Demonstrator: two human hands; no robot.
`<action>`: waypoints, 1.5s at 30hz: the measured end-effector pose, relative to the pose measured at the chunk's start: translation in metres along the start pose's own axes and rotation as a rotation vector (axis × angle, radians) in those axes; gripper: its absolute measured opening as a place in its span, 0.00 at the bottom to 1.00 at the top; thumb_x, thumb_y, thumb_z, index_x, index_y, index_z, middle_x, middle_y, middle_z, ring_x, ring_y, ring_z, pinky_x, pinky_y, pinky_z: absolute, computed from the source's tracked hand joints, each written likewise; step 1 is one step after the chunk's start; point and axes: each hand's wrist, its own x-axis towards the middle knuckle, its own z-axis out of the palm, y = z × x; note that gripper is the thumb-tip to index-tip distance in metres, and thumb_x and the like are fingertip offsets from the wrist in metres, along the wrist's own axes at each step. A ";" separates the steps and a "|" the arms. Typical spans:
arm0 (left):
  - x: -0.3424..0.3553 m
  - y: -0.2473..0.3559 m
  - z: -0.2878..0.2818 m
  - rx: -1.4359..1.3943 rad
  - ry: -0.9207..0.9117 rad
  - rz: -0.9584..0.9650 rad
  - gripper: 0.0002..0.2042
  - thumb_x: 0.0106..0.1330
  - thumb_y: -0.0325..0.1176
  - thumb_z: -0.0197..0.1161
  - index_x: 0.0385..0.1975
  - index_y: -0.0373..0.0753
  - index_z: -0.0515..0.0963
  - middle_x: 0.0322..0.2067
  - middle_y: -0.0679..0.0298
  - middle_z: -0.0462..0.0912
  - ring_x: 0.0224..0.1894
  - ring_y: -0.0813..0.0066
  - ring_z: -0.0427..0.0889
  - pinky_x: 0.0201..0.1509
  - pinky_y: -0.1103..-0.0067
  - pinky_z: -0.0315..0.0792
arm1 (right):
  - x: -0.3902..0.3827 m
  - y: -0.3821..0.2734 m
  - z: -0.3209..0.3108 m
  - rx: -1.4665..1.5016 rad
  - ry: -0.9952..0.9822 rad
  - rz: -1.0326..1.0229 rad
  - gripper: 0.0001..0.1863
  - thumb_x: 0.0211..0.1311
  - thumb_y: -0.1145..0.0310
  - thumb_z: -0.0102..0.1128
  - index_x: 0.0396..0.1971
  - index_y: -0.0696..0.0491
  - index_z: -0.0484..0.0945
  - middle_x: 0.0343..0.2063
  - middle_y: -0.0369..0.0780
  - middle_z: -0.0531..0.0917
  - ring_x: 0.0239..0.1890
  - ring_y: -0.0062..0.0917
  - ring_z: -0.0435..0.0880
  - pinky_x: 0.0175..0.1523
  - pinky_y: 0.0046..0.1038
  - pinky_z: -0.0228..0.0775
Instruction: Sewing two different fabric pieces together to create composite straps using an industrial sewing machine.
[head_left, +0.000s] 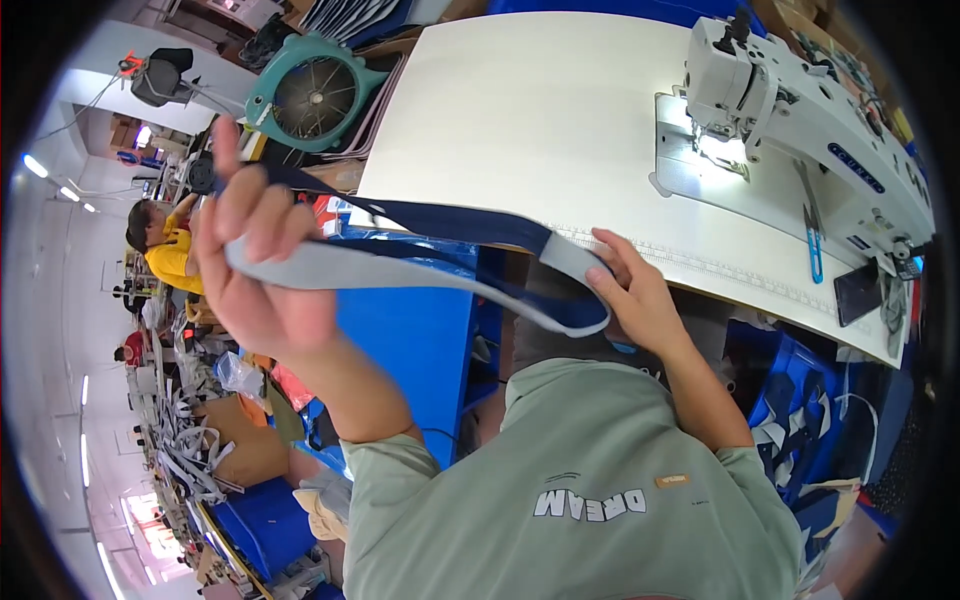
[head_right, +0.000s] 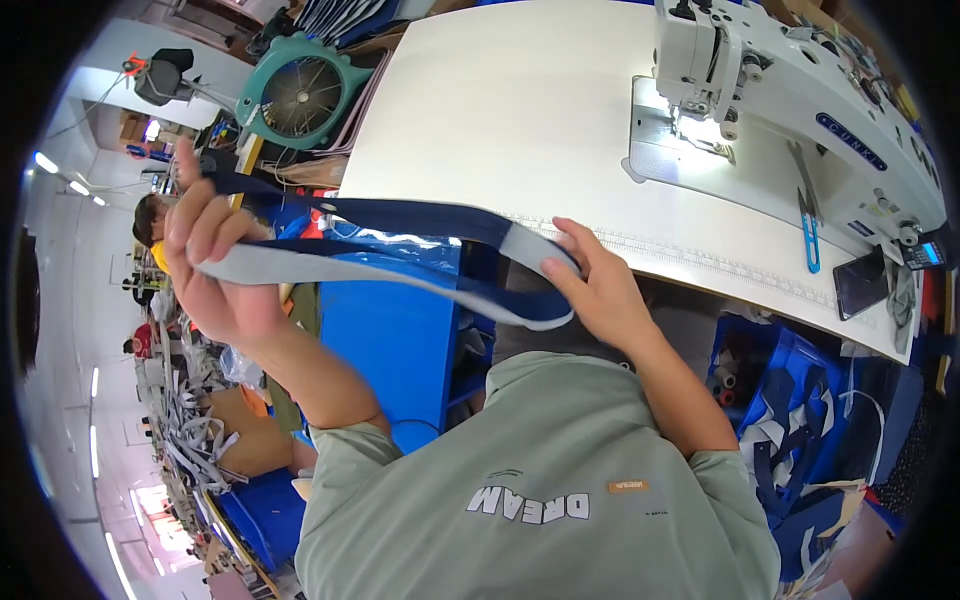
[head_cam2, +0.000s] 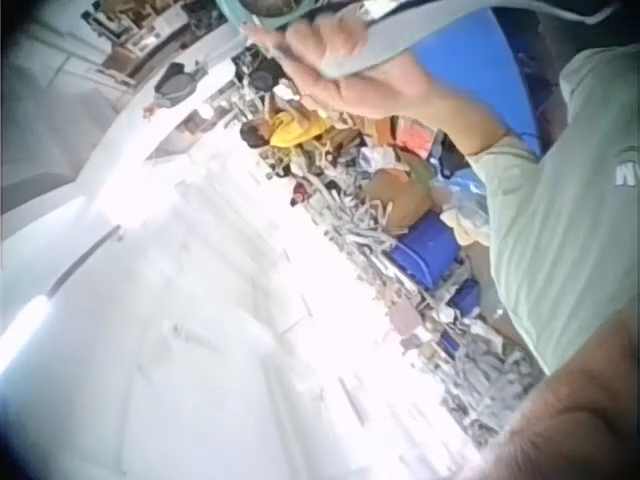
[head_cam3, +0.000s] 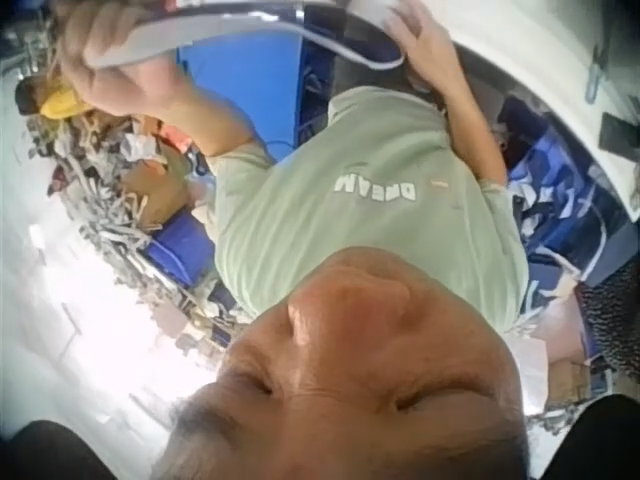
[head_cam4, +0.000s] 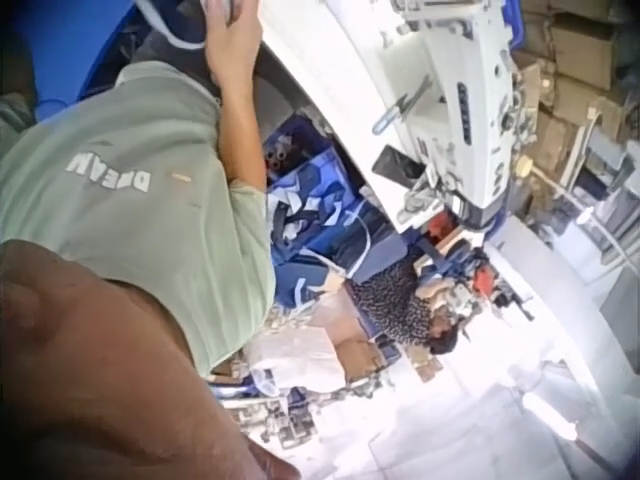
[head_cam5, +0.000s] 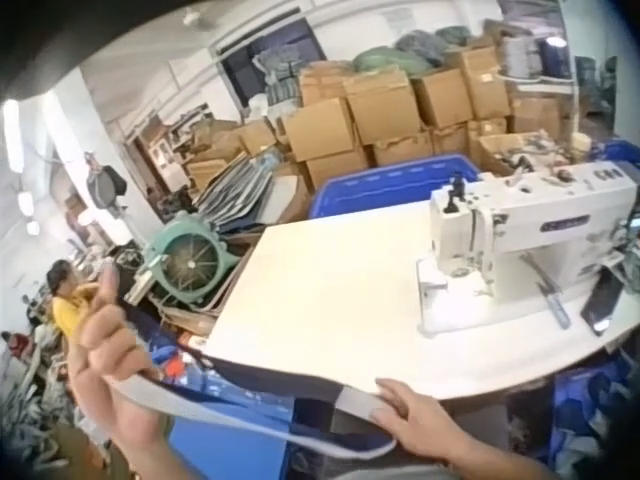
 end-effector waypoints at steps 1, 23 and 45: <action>0.005 -0.010 0.008 0.002 0.002 0.006 0.28 0.82 0.37 0.40 0.76 0.28 0.49 0.38 0.65 0.71 0.38 0.76 0.73 0.41 0.76 0.70 | -0.001 -0.027 -0.002 -0.311 0.004 -0.195 0.32 0.65 0.62 0.70 0.65 0.58 0.71 0.56 0.49 0.81 0.56 0.39 0.82 0.64 0.36 0.71; -0.071 -0.010 -0.106 0.488 0.577 -0.194 0.22 0.80 0.41 0.52 0.67 0.33 0.70 0.50 0.52 0.86 0.54 0.62 0.85 0.61 0.66 0.77 | 0.063 -0.120 0.094 0.057 -0.823 0.177 0.17 0.66 0.60 0.67 0.42 0.60 0.86 0.26 0.40 0.88 0.32 0.21 0.87 0.44 0.24 0.76; -0.069 0.067 -0.114 0.186 0.529 0.107 0.20 0.74 0.33 0.51 0.64 0.33 0.68 0.36 0.62 0.77 0.36 0.67 0.77 0.40 0.73 0.74 | 0.082 0.005 0.086 -0.236 -1.138 0.483 0.37 0.58 0.59 0.75 0.65 0.58 0.72 0.46 0.39 0.88 0.50 0.22 0.84 0.60 0.27 0.72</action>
